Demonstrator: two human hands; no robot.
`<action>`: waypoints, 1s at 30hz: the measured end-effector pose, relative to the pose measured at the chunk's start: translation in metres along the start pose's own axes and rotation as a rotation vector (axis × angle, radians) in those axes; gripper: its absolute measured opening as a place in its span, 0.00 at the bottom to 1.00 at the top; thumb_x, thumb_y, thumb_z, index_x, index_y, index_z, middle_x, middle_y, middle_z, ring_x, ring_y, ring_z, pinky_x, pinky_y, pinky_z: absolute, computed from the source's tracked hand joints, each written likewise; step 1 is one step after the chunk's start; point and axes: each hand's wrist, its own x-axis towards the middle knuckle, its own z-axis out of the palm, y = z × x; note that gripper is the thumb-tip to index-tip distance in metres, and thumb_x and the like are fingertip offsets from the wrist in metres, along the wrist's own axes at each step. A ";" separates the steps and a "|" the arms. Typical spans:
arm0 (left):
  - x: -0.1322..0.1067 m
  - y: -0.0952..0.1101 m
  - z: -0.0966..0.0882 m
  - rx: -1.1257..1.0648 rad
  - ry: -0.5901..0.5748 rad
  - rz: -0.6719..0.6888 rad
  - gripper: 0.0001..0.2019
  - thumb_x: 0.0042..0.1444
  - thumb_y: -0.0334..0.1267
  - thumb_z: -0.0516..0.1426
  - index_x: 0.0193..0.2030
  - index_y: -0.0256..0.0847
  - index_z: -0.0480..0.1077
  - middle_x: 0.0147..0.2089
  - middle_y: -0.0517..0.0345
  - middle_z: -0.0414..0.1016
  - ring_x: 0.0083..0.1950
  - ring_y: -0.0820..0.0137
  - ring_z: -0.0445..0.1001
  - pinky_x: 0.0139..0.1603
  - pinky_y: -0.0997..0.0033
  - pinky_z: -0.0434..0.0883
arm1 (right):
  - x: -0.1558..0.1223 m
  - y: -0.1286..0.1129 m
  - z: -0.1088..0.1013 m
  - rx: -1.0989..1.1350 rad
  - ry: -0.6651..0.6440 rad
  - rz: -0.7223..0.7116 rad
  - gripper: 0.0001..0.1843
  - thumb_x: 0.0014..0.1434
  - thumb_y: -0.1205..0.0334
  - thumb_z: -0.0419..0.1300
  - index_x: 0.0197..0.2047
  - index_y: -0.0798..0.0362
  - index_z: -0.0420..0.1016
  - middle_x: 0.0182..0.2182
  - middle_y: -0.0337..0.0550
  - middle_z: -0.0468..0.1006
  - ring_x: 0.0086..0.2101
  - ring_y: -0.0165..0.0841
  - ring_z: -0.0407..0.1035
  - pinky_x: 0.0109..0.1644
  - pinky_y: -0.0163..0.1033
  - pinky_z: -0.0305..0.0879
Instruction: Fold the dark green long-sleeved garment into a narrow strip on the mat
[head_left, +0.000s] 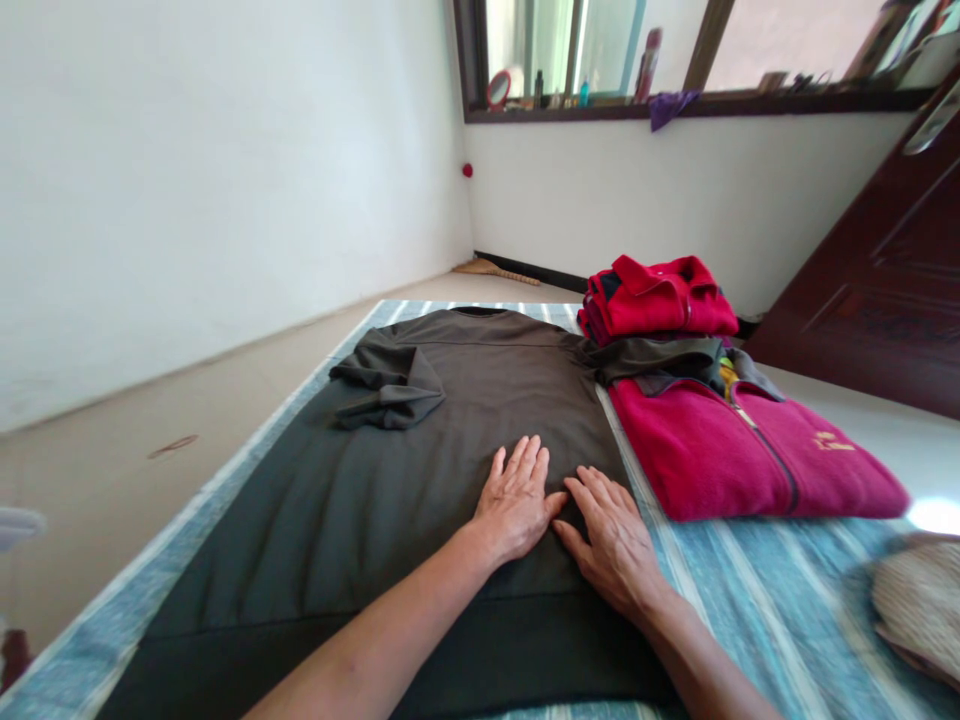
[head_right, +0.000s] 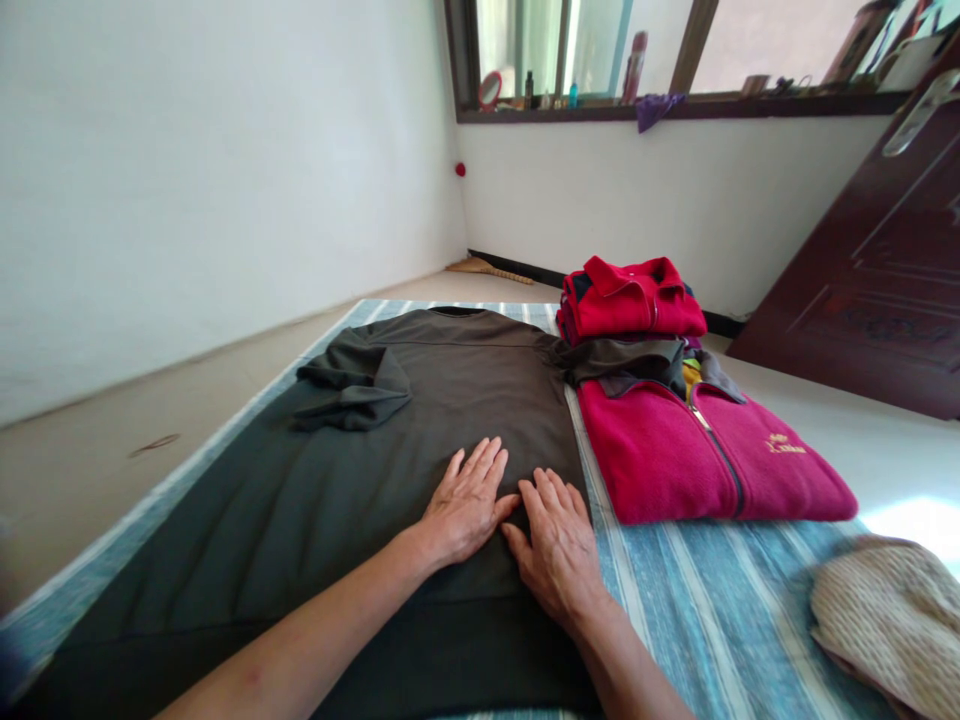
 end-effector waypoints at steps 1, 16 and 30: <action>-0.001 0.000 -0.001 0.003 0.004 0.002 0.34 0.65 0.56 0.38 0.69 0.32 0.51 0.72 0.45 0.43 0.72 0.60 0.41 0.69 0.50 0.46 | 0.000 0.000 0.000 0.001 0.002 -0.002 0.22 0.59 0.60 0.56 0.56 0.58 0.69 0.58 0.56 0.68 0.58 0.46 0.60 0.60 0.53 0.58; -0.007 -0.002 -0.005 -0.034 -0.025 -0.024 0.35 0.65 0.57 0.40 0.69 0.31 0.50 0.72 0.44 0.43 0.72 0.60 0.40 0.70 0.49 0.45 | 0.000 0.001 0.001 0.012 0.010 0.002 0.22 0.59 0.59 0.57 0.55 0.58 0.70 0.57 0.56 0.69 0.58 0.46 0.60 0.60 0.53 0.58; -0.012 -0.005 -0.010 -0.054 -0.046 -0.064 0.36 0.64 0.58 0.42 0.69 0.31 0.49 0.72 0.46 0.40 0.73 0.60 0.37 0.70 0.49 0.43 | 0.000 0.001 0.001 0.002 0.000 -0.003 0.22 0.59 0.58 0.56 0.56 0.57 0.69 0.57 0.56 0.68 0.58 0.46 0.60 0.60 0.52 0.57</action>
